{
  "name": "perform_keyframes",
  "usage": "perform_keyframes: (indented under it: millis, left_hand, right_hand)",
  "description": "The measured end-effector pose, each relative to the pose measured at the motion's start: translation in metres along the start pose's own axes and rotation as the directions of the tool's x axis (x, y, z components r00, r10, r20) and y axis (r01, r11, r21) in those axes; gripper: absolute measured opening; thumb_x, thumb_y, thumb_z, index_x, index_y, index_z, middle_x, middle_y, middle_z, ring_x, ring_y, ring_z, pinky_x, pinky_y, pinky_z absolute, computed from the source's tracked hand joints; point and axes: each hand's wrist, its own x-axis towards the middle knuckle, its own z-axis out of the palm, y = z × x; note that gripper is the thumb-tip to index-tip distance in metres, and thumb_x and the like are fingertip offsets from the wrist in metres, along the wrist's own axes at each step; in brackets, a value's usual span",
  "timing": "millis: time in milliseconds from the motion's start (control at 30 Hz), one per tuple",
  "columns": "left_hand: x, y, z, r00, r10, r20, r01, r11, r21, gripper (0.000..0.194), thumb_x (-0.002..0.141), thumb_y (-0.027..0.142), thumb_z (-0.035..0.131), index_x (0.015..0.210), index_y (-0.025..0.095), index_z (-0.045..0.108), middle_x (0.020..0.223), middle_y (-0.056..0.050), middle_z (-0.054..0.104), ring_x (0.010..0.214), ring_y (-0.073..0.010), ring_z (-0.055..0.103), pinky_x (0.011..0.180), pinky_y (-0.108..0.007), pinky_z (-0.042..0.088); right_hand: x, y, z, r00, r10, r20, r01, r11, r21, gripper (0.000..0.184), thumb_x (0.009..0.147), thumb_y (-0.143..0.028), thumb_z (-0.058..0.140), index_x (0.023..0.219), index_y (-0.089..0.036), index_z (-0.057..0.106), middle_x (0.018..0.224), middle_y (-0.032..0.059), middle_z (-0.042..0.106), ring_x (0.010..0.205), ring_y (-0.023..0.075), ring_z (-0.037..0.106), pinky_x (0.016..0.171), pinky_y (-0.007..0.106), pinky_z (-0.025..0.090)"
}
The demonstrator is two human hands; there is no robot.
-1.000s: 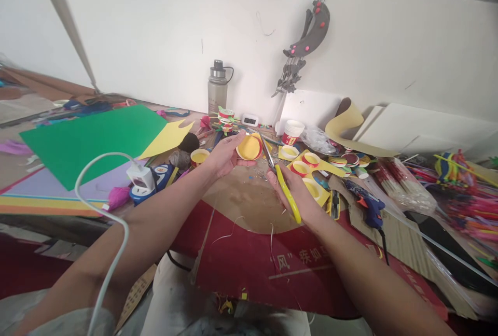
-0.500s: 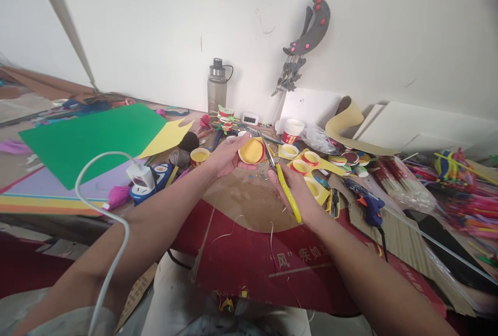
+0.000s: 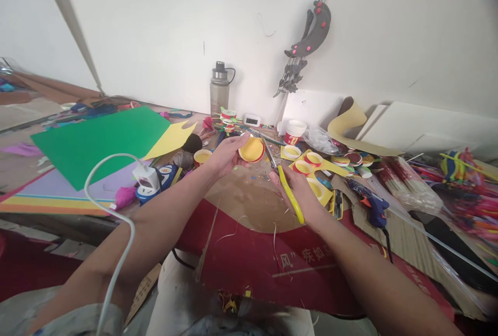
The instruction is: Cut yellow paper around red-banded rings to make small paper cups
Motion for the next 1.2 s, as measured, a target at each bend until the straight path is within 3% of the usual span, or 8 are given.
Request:
perform_keyframes:
  millis: [200,367,467,667,900,1200]
  left_hand:
    - [-0.0008,0.0007,0.0,1.0,-0.004,-0.027,0.004,1.0,0.001,0.035,0.091,0.046,0.079,0.091,0.012,0.073,0.074,-0.005,0.073,0.055,-0.0132,0.068,0.04,-0.018,0.05]
    - [-0.0032,0.0008,-0.0004,0.997,-0.018,0.075,0.014,0.998,0.063,0.038,0.086,0.05,0.082,0.095,0.014,0.073,0.078,-0.007,0.075,0.06,-0.0199,0.075,0.039,-0.022,0.052]
    - [-0.0031,0.0004,-0.0013,0.995,-0.012,0.099,0.005,0.997,0.071,0.041,0.082,0.051,0.085,0.094,0.013,0.073,0.077,-0.007,0.074,0.06,-0.0198,0.075,0.039,-0.021,0.051]
    - [-0.0015,-0.0003,-0.0029,0.999,0.012,0.031,-0.015,0.997,0.07,0.043,0.078,0.051,0.089,0.092,0.012,0.075,0.076,-0.006,0.073,0.056,-0.0146,0.069,0.041,-0.021,0.052]
    - [0.0005,-0.0015,-0.0071,0.998,0.051,0.02,-0.053,0.993,0.104,0.057,0.067,0.06,0.094,0.09,0.012,0.074,0.071,-0.002,0.067,0.053,-0.0122,0.063,0.037,-0.02,0.048]
    - [0.0014,-0.0006,-0.0063,0.997,0.073,-0.025,-0.068,0.983,0.169,0.055,0.07,0.063,0.091,0.084,0.014,0.07,0.067,-0.001,0.064,0.048,-0.0087,0.057,0.036,-0.018,0.04]
  right_hand:
    - [0.0001,-0.0016,0.0004,1.0,-0.001,0.02,0.002,1.0,-0.014,0.049,0.096,-0.071,0.047,0.081,-0.025,0.05,0.064,-0.0014,0.052,0.06,0.0158,0.041,0.056,0.03,0.037]
    - [0.0005,-0.0019,0.001,1.0,-0.003,0.03,0.003,1.0,-0.005,0.042,0.097,-0.065,0.047,0.082,-0.026,0.046,0.065,-0.0028,0.05,0.06,0.0155,0.04,0.057,0.03,0.037]
    - [-0.0001,-0.0033,0.0004,0.999,0.005,0.035,-0.005,1.0,0.003,0.041,0.097,-0.064,0.048,0.083,-0.026,0.047,0.065,-0.003,0.05,0.06,0.0154,0.04,0.058,0.029,0.038]
    - [-0.0014,-0.006,-0.0003,0.999,0.006,0.038,-0.007,1.0,0.017,0.041,0.096,-0.064,0.049,0.084,-0.024,0.052,0.071,0.0005,0.058,0.064,0.0168,0.045,0.061,0.031,0.041]
    - [-0.0018,-0.0049,0.0004,0.999,0.011,0.035,-0.01,1.0,-0.012,0.046,0.095,-0.068,0.048,0.078,-0.025,0.05,0.062,-0.0019,0.05,0.059,0.0157,0.041,0.056,0.029,0.036]
    - [-0.0018,-0.0066,-0.0016,0.998,0.003,0.056,0.0,0.999,-0.047,0.053,0.095,-0.075,0.047,0.077,-0.025,0.05,0.064,-0.0006,0.053,0.058,0.0157,0.043,0.057,0.031,0.036]
